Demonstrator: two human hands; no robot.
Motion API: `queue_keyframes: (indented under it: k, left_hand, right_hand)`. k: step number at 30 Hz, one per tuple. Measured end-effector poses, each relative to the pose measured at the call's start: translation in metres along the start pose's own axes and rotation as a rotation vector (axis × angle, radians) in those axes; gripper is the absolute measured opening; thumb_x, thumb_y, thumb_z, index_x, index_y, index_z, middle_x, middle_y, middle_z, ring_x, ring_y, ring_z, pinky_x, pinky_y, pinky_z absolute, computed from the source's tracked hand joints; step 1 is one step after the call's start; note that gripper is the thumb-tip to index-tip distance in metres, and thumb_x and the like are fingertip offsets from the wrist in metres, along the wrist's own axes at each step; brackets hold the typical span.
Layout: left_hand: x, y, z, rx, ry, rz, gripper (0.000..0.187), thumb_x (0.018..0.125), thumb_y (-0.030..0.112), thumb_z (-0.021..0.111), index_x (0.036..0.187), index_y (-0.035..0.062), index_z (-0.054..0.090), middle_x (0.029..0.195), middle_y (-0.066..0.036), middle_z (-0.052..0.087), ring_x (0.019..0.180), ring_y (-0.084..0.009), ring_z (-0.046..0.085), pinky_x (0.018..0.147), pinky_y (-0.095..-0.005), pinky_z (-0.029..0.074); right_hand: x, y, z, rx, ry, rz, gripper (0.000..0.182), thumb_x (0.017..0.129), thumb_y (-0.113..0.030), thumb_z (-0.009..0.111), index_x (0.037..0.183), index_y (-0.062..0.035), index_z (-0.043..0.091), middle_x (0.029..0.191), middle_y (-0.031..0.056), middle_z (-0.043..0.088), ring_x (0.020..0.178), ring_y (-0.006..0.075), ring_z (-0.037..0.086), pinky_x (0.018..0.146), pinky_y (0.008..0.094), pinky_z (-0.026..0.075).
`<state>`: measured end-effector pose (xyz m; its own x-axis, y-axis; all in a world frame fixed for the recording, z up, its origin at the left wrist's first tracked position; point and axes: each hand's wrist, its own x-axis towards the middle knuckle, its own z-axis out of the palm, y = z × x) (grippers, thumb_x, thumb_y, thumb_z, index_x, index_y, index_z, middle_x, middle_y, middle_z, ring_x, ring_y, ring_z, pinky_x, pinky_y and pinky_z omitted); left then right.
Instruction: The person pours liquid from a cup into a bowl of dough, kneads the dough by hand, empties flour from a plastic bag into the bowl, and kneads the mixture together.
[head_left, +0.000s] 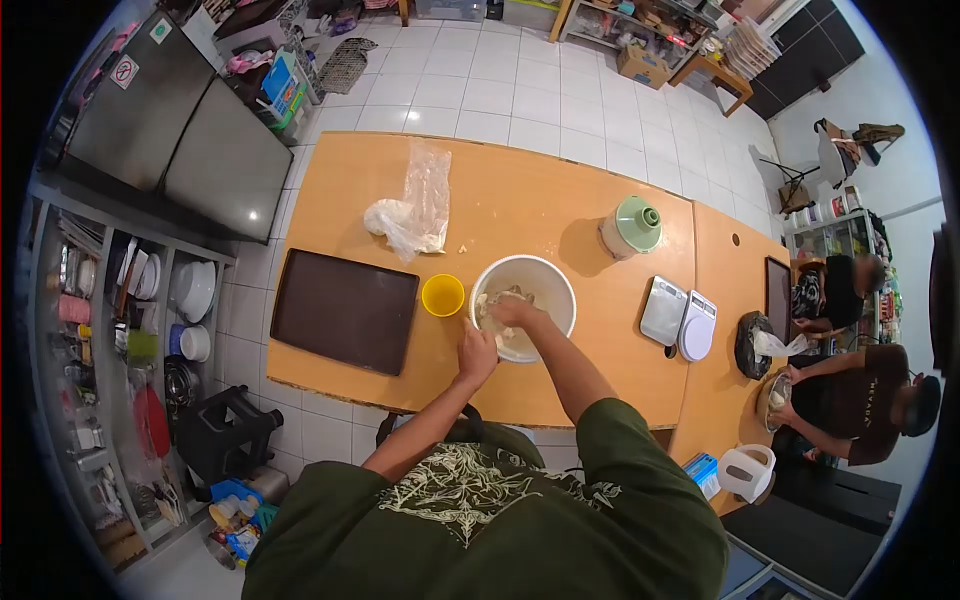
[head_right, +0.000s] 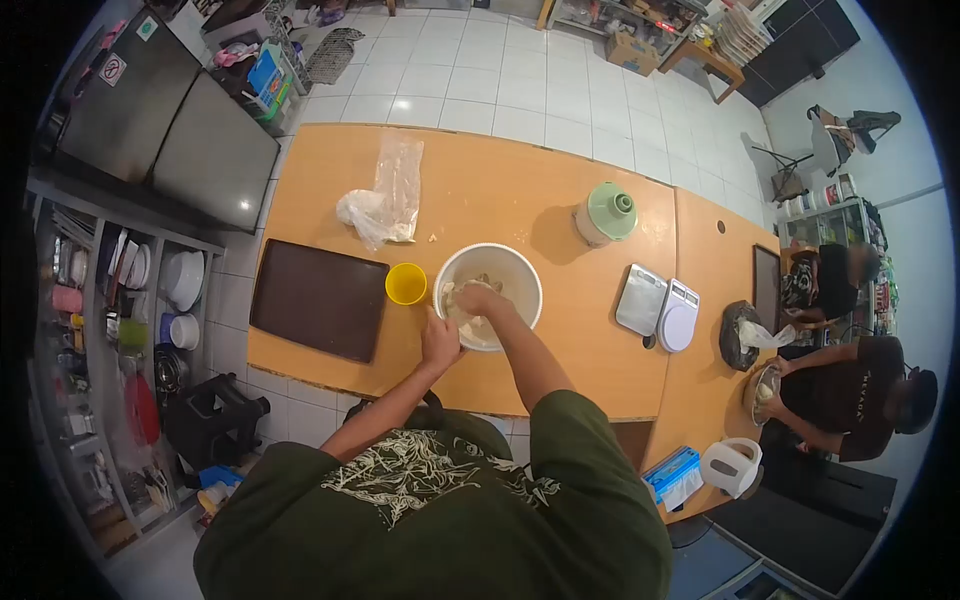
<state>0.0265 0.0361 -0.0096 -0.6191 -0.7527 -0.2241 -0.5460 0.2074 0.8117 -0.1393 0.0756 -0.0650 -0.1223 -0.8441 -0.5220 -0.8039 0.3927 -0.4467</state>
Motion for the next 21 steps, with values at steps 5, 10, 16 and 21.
queue_keyframes:
  k: [5, 10, 16, 21]
  left_hand:
    - [-0.001, -0.014, 0.012, 0.029, 0.031, -0.028, 0.059, 0.086, 0.025, 0.043, 0.128, -0.0162, 0.034, 0.092, -0.037, 0.058, 0.087, -0.0497, 0.057, 0.079, -0.0534, 0.044]
    - [0.005, -0.002, -0.002, -0.010, -0.060, -0.027, 0.054, 0.086, 0.024, 0.043, 0.124, -0.0134, 0.036, 0.088, -0.035, 0.059, 0.083, -0.0512, 0.057, 0.077, -0.0557, 0.044]
    - [0.004, 0.011, -0.012, -0.042, -0.087, 0.019, 0.049, 0.086, 0.023, 0.044, 0.120, -0.0116, 0.037, 0.087, -0.034, 0.060, 0.081, -0.0507, 0.057, 0.076, -0.0562, 0.044]
    - [0.007, 0.001, -0.002, 0.011, -0.061, 0.029, 0.047, 0.085, 0.023, 0.045, 0.119, -0.0103, 0.038, 0.086, -0.034, 0.060, 0.081, -0.0506, 0.057, 0.075, -0.0559, 0.043]
  right_hand:
    - [-0.044, -0.034, -0.004, 0.109, -0.070, 0.103, 0.047, 0.089, -0.041, 0.040, 0.103, -0.0054, 0.067, 0.109, 0.0234, 0.062, 0.104, 0.0386, 0.058, 0.095, 0.0453, 0.042]
    - [-0.100, -0.055, -0.050, 0.063, -0.069, 0.214, 0.057, 0.081, -0.050, 0.051, 0.102, 0.0000, 0.067, 0.105, 0.0257, 0.063, 0.100, 0.0390, 0.060, 0.093, 0.0454, 0.044]
    - [-0.073, -0.016, -0.048, 0.248, 0.371, 0.459, 0.039, 0.085, -0.032, 0.050, 0.103, -0.0010, 0.066, 0.103, 0.0235, 0.064, 0.098, 0.0382, 0.061, 0.090, 0.0453, 0.046]
    - [-0.014, -0.027, 0.004, 0.177, 0.318, 0.244, 0.036, 0.086, -0.027, 0.047, 0.101, -0.0010, 0.066, 0.102, 0.0231, 0.065, 0.097, 0.0376, 0.062, 0.087, 0.0456, 0.047]
